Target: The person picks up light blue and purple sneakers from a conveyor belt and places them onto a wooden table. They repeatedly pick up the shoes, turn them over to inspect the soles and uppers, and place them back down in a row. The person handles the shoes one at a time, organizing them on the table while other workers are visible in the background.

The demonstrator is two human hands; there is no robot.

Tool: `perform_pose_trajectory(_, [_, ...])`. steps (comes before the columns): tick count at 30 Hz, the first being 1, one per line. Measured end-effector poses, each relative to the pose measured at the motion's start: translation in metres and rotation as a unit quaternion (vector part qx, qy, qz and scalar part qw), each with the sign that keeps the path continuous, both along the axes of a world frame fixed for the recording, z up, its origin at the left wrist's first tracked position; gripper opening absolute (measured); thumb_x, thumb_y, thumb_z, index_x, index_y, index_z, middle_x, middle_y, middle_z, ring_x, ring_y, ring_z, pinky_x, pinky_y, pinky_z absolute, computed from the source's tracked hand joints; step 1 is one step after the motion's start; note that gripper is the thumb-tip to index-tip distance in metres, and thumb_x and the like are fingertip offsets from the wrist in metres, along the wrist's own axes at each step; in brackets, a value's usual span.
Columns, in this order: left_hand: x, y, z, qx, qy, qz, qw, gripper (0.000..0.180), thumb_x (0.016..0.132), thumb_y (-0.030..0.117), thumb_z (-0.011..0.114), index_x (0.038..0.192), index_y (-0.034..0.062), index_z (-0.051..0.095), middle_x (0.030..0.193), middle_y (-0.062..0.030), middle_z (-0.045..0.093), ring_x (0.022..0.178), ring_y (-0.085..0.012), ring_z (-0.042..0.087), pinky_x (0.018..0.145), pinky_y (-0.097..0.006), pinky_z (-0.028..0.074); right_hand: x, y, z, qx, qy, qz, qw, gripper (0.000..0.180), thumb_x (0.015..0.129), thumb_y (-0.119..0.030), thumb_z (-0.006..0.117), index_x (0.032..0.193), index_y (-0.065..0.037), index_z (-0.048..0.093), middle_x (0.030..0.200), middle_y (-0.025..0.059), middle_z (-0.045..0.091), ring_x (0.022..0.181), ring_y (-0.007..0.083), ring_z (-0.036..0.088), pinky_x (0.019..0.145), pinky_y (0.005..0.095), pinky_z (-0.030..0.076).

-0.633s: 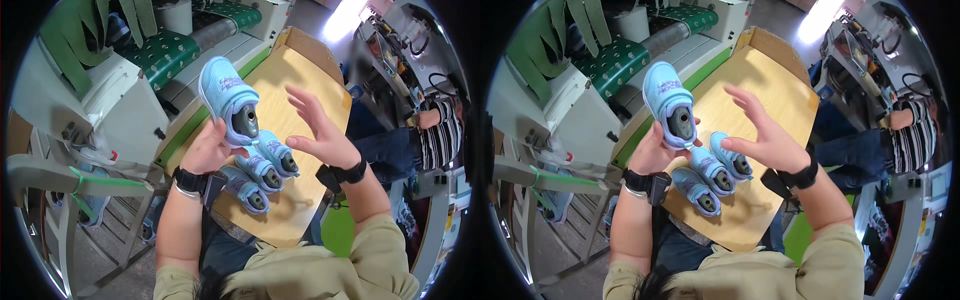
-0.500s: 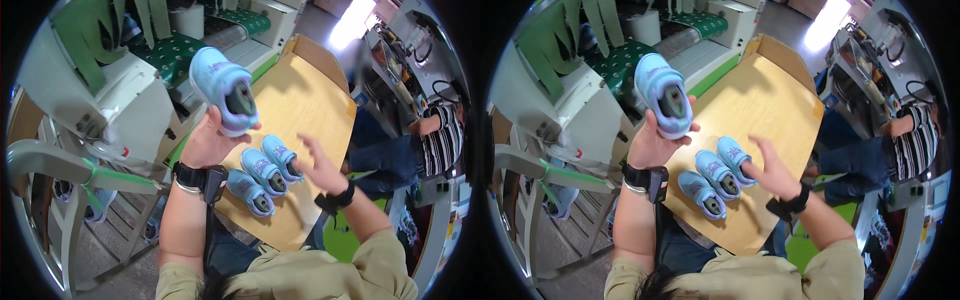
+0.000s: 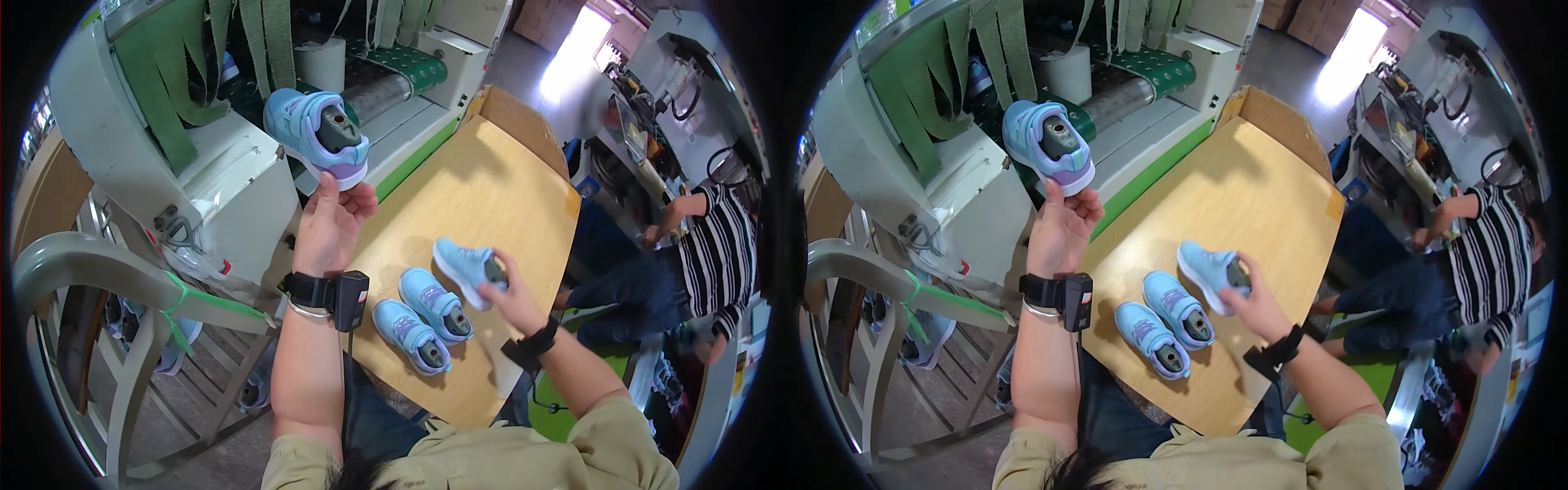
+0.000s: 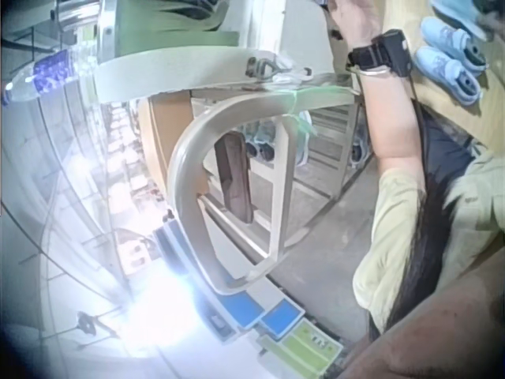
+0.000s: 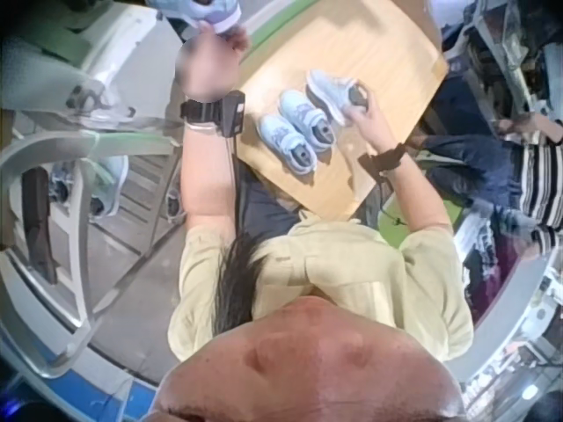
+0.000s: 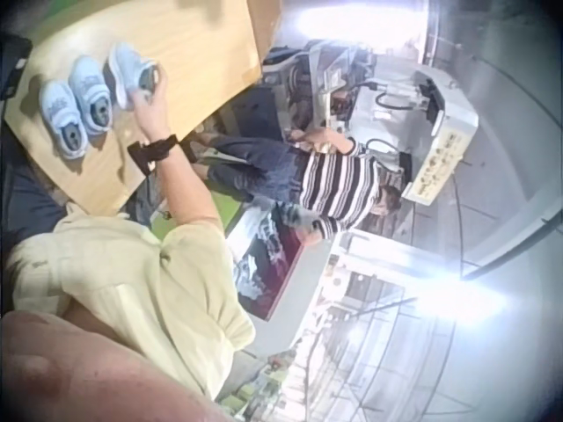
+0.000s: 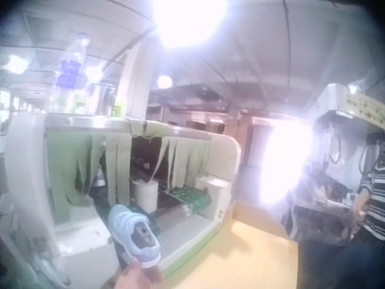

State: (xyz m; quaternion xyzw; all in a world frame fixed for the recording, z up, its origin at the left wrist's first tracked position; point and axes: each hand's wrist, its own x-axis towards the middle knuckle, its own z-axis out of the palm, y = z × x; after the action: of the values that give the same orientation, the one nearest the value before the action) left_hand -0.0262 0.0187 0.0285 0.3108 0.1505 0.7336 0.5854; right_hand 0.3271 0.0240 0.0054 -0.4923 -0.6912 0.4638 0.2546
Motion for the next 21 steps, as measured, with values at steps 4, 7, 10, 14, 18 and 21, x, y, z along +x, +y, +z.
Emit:
perform_pose_trajectory(4, [0.009,-0.009,0.014,0.013,-0.064,0.026,0.998,0.042,0.103,0.038,0.045,0.124,0.0031,0.055,0.122,-0.0122,0.062,0.113,-0.0241,0.06,0.102,-0.04,0.045,-0.042,0.05,0.078,0.049,0.113,-0.019,0.992,0.064,0.089,-0.016,0.07,0.14,-0.006,0.033,0.107,0.0116,0.057,0.095,0.0145,0.057,0.082,0.0289,0.048])
perform_pose_trajectory(7, [0.013,-0.008,0.02,0.052,-0.101,0.009,0.994,0.045,0.105,0.035,0.039,0.135,0.0029,0.048,0.134,-0.0139,0.055,0.127,-0.0272,0.051,0.109,-0.042,0.038,-0.09,0.121,0.137,0.379,0.113,0.004,0.919,0.061,0.088,-0.021,0.071,0.134,-0.004,0.034,0.118,0.0133,0.054,0.1,0.0173,0.058,0.086,0.0308,0.049])
perform_pose_trajectory(10, [0.006,-0.006,0.019,0.111,-0.111,-0.03,0.987,0.05,0.105,0.034,0.037,0.143,0.0021,0.04,0.149,-0.0159,0.04,0.14,-0.0291,0.036,0.114,-0.045,0.032,-0.15,0.188,0.194,0.387,0.126,0.016,0.913,0.061,0.087,-0.023,0.071,0.134,-0.007,0.036,0.115,0.0182,0.06,0.101,0.0251,0.061,0.089,0.0344,0.048])
perform_pose_trajectory(14, [0.008,-0.007,0.023,0.115,-0.106,-0.039,0.987,0.056,0.104,0.034,0.036,0.15,0.0021,0.028,0.157,-0.0163,0.026,0.145,-0.0296,0.026,0.115,-0.047,0.029,-0.191,0.271,0.16,0.463,-0.109,0.074,0.876,0.065,0.089,-0.012,0.064,0.146,-0.022,0.035,0.132,0.0216,0.055,0.122,0.0375,0.053,0.102,0.0392,0.042])
perform_pose_trajectory(18, [0.004,-0.01,0.022,0.116,-0.11,-0.04,0.986,0.058,0.104,0.033,0.037,0.151,0.002,0.023,0.16,-0.015,0.018,0.146,-0.029,0.024,0.115,-0.048,0.028,-0.207,0.276,0.136,0.429,-0.185,0.115,0.877,0.073,0.089,-0.008,0.062,0.152,-0.027,0.028,0.138,0.0195,0.052,0.122,0.0347,0.054,0.103,0.0376,0.041])
perform_pose_trajectory(21, [0.003,-0.016,0.022,0.1,-0.101,-0.026,0.989,0.06,0.104,0.034,0.038,0.152,0.0018,0.022,0.16,-0.0146,0.019,0.146,-0.0279,0.026,0.115,-0.047,0.028,-0.177,0.271,0.132,0.369,-0.083,0.152,0.913,0.06,0.085,-0.009,0.062,0.142,-0.013,0.045,0.137,0.0253,0.049,0.126,0.039,0.049,0.107,0.0389,0.038])
